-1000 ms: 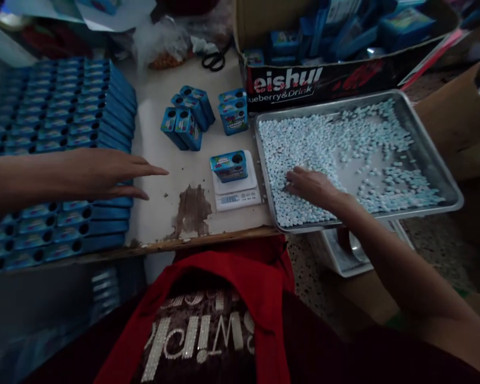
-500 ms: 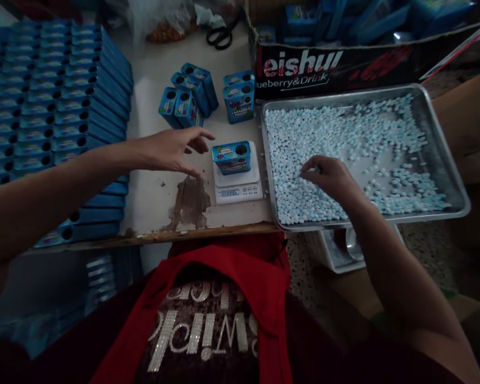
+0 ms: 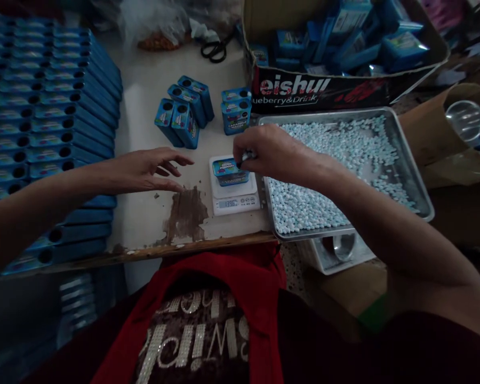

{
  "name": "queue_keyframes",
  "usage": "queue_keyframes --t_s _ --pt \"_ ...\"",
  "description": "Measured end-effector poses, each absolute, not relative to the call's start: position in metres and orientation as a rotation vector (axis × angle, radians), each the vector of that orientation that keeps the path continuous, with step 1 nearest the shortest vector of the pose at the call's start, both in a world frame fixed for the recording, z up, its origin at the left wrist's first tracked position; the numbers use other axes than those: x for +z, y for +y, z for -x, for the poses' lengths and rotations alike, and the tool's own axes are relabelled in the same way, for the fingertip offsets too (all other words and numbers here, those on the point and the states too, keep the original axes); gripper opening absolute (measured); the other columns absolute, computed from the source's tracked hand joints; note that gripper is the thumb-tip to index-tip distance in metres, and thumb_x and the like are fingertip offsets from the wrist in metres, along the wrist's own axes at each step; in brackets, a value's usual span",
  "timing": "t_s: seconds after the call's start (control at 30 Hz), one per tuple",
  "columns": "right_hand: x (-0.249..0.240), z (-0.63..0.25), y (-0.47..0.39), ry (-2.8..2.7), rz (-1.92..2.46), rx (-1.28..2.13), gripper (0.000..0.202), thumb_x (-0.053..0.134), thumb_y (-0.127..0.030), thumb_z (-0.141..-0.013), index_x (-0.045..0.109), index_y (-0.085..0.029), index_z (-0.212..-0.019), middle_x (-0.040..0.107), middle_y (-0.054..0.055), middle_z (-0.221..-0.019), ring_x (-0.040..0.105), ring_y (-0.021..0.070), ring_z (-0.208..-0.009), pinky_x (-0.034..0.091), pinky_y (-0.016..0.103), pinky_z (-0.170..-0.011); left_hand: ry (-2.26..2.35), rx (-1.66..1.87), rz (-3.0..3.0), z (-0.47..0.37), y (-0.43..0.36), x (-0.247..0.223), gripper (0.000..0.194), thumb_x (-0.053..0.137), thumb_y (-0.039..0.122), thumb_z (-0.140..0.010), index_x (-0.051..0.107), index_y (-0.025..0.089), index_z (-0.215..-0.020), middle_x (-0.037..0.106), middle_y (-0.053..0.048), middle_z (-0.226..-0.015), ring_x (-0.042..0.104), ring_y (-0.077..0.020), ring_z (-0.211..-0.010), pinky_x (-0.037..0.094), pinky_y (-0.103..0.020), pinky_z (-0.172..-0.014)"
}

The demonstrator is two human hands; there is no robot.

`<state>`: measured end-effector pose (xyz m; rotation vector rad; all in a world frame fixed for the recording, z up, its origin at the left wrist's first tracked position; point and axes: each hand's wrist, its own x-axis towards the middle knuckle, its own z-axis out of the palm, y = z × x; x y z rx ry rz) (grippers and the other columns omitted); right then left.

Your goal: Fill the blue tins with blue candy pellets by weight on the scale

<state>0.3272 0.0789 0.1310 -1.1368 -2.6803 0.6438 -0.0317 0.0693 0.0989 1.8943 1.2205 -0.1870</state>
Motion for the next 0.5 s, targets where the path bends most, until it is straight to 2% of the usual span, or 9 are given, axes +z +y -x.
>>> queue_keyframes --t_s 0.17,0.3,0.43,0.5 --pt "0.128 -0.321 0.076 -2.718 1.199 0.584 0.021 0.080 -0.024 -0.106 0.096 -0.026 -0.118 0.086 0.007 -0.109 0.078 0.0265 -0.106 0.055 0.038 -0.095 1.206 -0.163 -1.917 0.049 0.073 0.089 0.104 0.078 0.085 -0.093 0.059 0.030 -0.178 0.067 -0.020 -0.174 0.075 -0.0468 -0.151 0.067 -0.050 -0.115" --pt "0.130 -0.317 0.072 -2.507 1.278 0.685 0.016 0.080 -0.022 -0.105 0.096 -0.024 -0.104 0.086 0.006 -0.101 0.080 0.0264 -0.098 0.060 0.041 -0.093 1.193 -0.141 -1.937 0.050 0.077 0.091 0.105 0.077 0.090 -0.091 0.062 0.032 -0.178 0.070 -0.018 -0.171 0.076 -0.0462 -0.148 0.066 -0.050 -0.114" --pt "0.127 -0.343 0.076 -1.962 1.489 0.966 0.009 0.089 -0.017 -0.098 0.093 -0.019 -0.106 0.081 0.004 -0.088 0.071 0.0186 -0.081 0.059 0.037 -0.082 1.206 -0.096 -1.945 0.048 0.077 0.102 0.103 0.075 0.095 -0.091 0.070 0.029 -0.170 0.079 -0.015 -0.159 0.076 -0.0440 -0.143 0.064 -0.052 -0.116" --pt "0.116 -0.373 0.076 -1.643 1.649 1.049 0.010 0.088 -0.012 -0.097 0.090 -0.014 -0.107 0.079 0.003 -0.086 0.068 0.0137 -0.078 0.056 0.034 -0.082 1.224 -0.073 -1.970 0.048 0.077 0.107 0.098 0.076 0.093 -0.092 0.075 0.026 -0.164 0.082 -0.014 -0.154 0.077 -0.0415 -0.137 0.063 -0.054 -0.115"
